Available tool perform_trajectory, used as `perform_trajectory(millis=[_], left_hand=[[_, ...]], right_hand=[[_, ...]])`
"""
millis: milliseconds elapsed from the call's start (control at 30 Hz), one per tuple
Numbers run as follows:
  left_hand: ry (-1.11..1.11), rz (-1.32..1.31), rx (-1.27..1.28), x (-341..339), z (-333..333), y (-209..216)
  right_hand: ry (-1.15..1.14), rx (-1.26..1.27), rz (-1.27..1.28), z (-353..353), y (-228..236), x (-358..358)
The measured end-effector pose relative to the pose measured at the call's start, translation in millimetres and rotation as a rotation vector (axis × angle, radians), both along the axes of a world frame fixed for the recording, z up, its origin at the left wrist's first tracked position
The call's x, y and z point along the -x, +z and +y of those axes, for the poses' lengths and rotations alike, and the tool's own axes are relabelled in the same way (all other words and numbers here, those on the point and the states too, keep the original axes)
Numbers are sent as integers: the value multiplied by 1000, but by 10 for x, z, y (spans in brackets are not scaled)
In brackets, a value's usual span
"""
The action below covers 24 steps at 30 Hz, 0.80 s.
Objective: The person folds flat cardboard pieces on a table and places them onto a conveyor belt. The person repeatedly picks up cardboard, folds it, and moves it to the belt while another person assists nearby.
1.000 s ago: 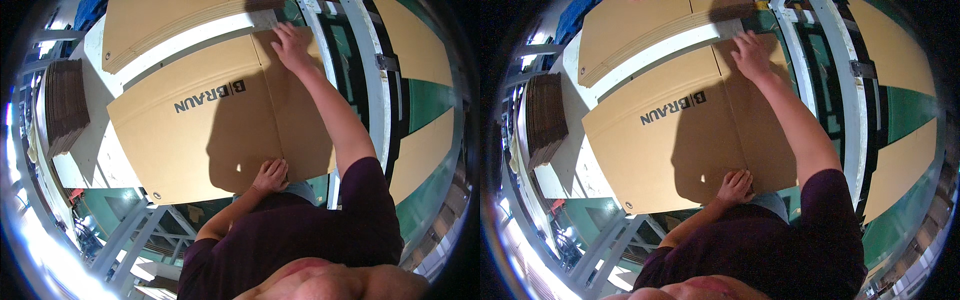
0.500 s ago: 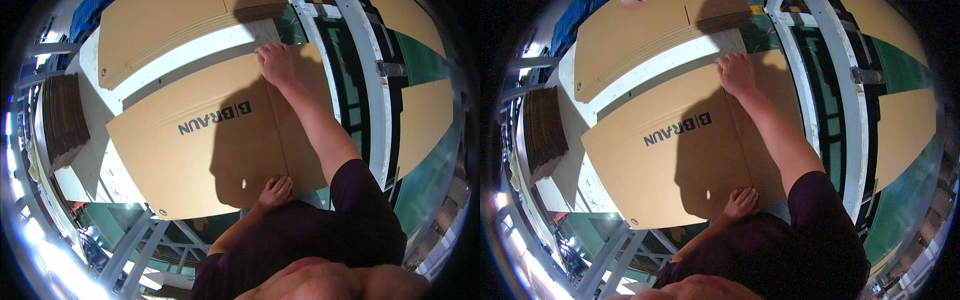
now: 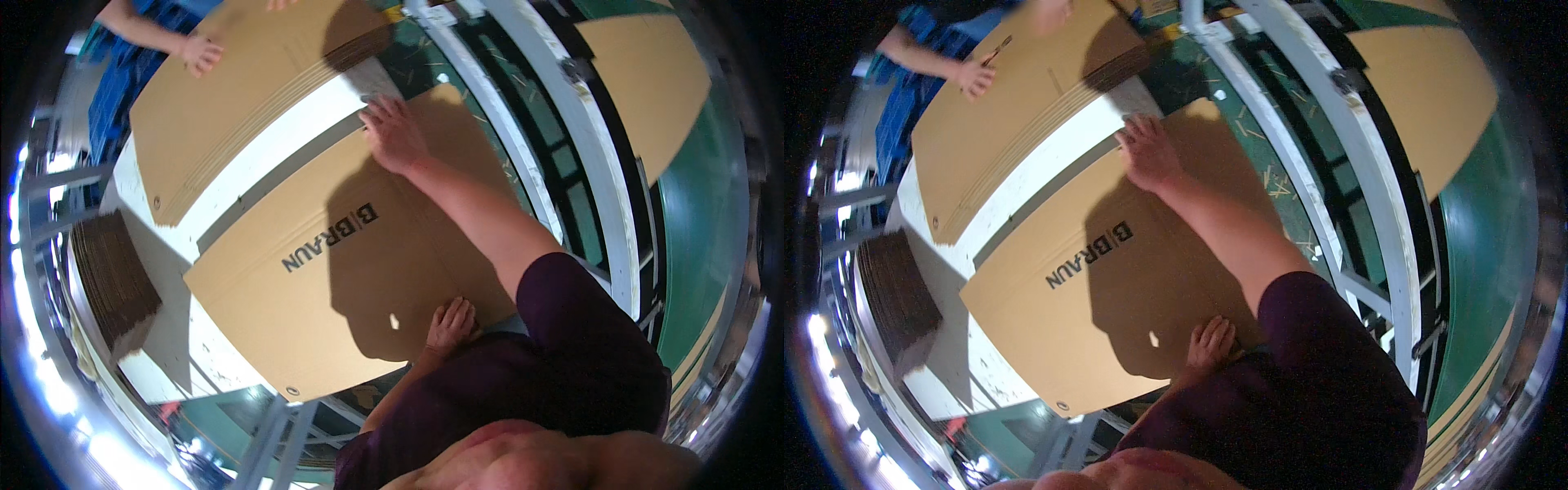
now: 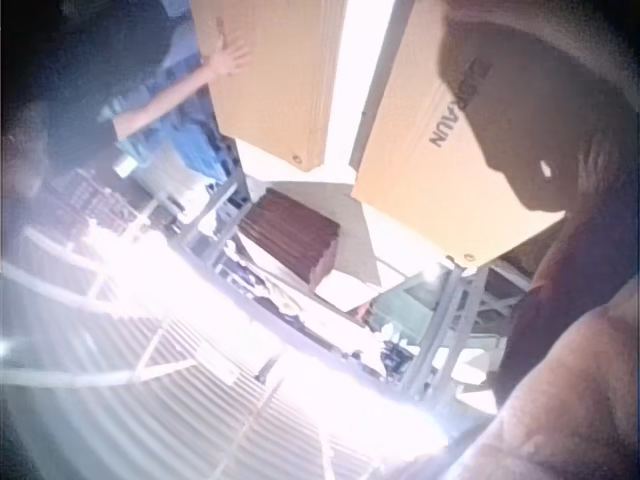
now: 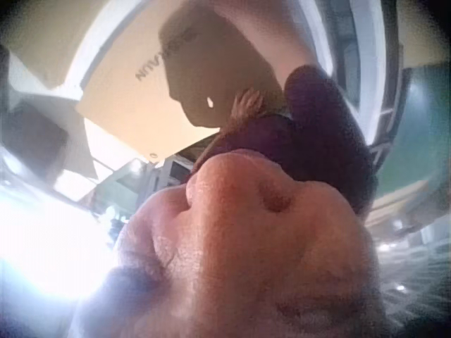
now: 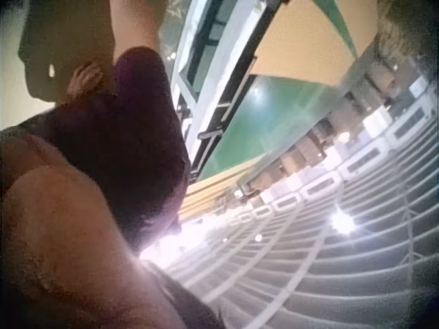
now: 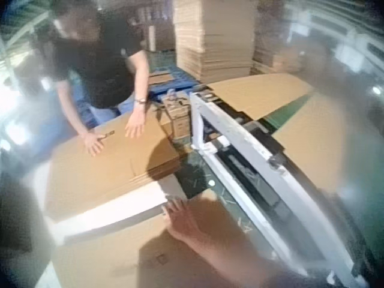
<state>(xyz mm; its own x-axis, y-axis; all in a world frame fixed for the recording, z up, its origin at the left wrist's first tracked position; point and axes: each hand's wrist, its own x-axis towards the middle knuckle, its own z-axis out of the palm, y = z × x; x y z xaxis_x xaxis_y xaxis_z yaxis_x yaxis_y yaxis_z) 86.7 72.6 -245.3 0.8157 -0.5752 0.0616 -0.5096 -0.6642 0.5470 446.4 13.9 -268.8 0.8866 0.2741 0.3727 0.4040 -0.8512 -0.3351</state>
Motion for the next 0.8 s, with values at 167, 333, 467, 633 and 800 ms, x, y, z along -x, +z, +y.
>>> perform_trajectory(millis=[167, 333, 467, 633, 800], left_hand=[[27, -155, -109, 120, -80, -122], [110, -137, -86, 142, -151, -110], [255, -19, -151, 344, -295, -152], [242, -24, -125, 311, -278, 226], [315, 4, -326, 502, -335, 111]], right_hand=[[-35, -145, 80, -282, 245, 379], [-86, -367, 30, -1519, 112, 1190], [-564, -216, -179, -3430, 281, 1636], [-1075, 481, 124, -5634, 316, 2089], [-767, 566, 104, -6139, 51, 1885]])
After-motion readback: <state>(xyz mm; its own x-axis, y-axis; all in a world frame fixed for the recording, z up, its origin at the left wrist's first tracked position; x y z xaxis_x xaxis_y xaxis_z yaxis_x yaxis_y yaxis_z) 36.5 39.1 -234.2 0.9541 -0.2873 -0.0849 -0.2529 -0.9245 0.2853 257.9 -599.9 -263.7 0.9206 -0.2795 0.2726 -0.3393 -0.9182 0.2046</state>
